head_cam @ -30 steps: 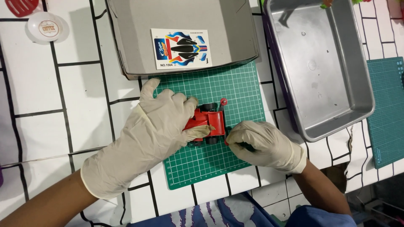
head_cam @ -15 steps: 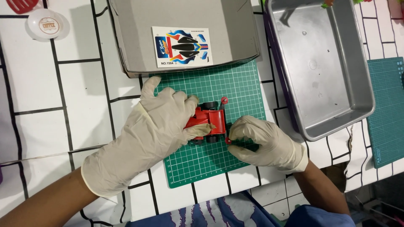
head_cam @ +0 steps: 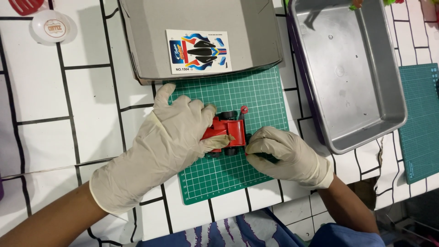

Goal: Assembling a red toy car by attaching the body shell to the chassis and adjusting components with a small tool.

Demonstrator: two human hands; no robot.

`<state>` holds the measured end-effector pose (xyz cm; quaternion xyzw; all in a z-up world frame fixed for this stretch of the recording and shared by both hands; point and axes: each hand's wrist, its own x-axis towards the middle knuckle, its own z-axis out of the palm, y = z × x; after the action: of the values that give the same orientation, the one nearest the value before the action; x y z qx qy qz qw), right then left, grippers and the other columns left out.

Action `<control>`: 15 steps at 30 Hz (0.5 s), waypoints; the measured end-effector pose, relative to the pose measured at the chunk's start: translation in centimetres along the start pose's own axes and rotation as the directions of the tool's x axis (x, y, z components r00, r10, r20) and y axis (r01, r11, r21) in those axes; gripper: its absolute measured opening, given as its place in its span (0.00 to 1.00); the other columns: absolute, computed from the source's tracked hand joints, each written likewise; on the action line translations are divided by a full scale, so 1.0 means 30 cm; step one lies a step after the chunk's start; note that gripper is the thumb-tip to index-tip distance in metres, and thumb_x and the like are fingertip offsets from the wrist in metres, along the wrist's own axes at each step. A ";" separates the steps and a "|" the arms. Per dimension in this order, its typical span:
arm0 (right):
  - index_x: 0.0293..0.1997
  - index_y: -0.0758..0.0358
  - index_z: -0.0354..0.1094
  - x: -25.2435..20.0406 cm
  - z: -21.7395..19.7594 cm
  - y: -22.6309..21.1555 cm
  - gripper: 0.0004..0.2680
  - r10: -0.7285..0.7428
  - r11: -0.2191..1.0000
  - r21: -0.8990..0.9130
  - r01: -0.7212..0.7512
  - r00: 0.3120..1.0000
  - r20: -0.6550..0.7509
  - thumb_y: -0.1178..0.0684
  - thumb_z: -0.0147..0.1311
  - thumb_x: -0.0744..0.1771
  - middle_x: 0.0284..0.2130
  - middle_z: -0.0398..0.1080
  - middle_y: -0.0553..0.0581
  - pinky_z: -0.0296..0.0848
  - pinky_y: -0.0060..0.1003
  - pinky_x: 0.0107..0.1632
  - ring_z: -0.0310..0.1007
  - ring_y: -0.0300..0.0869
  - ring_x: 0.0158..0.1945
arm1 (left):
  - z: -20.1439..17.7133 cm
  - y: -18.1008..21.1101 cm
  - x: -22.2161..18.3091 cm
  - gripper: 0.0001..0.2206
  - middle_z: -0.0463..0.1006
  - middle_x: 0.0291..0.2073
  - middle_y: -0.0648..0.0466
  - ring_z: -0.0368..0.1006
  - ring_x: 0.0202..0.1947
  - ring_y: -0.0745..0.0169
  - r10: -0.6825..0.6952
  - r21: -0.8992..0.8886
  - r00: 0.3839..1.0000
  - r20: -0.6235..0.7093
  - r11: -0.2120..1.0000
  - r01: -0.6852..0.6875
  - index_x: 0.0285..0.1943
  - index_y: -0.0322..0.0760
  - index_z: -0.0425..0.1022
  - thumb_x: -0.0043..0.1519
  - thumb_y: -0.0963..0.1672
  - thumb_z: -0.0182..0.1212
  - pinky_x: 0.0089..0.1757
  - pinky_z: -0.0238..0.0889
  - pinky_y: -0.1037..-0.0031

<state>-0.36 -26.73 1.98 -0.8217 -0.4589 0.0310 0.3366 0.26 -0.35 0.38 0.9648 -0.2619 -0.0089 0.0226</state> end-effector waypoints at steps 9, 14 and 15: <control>0.40 0.60 0.65 0.003 0.001 0.000 0.08 -0.043 0.999 -0.025 0.043 0.999 -0.004 0.66 0.60 0.65 0.33 0.70 0.53 0.74 0.27 0.31 0.72 0.40 0.34 | 0.000 -0.001 -0.003 0.34 0.78 0.30 0.55 0.75 0.33 0.51 0.001 -0.002 1.000 0.007 1.000 -0.001 0.48 0.47 0.74 0.61 0.70 0.45 0.60 0.54 0.46; 0.39 0.59 0.63 0.003 0.003 -0.008 0.09 -0.033 0.999 -0.037 0.033 0.999 0.005 0.66 0.59 0.64 0.32 0.69 0.52 0.70 0.29 0.30 0.71 0.41 0.33 | 0.001 0.000 -0.006 0.33 0.78 0.29 0.56 0.74 0.32 0.51 0.002 0.015 1.000 -0.015 1.000 -0.002 0.45 0.47 0.74 0.62 0.70 0.44 0.59 0.54 0.47; 0.38 0.59 0.63 0.006 0.001 -0.014 0.09 -0.023 1.000 -0.016 0.023 1.000 0.010 0.67 0.59 0.64 0.31 0.69 0.52 0.70 0.29 0.31 0.70 0.41 0.32 | 0.001 0.001 -0.008 0.32 0.78 0.30 0.55 0.74 0.33 0.51 -0.001 -0.006 1.000 -0.008 1.000 0.001 0.46 0.47 0.74 0.62 0.69 0.44 0.60 0.53 0.47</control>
<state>-0.56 -26.42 2.25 -0.8189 -0.4704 0.0275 0.3278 0.05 -0.25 0.36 0.9648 -0.2615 -0.0056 0.0266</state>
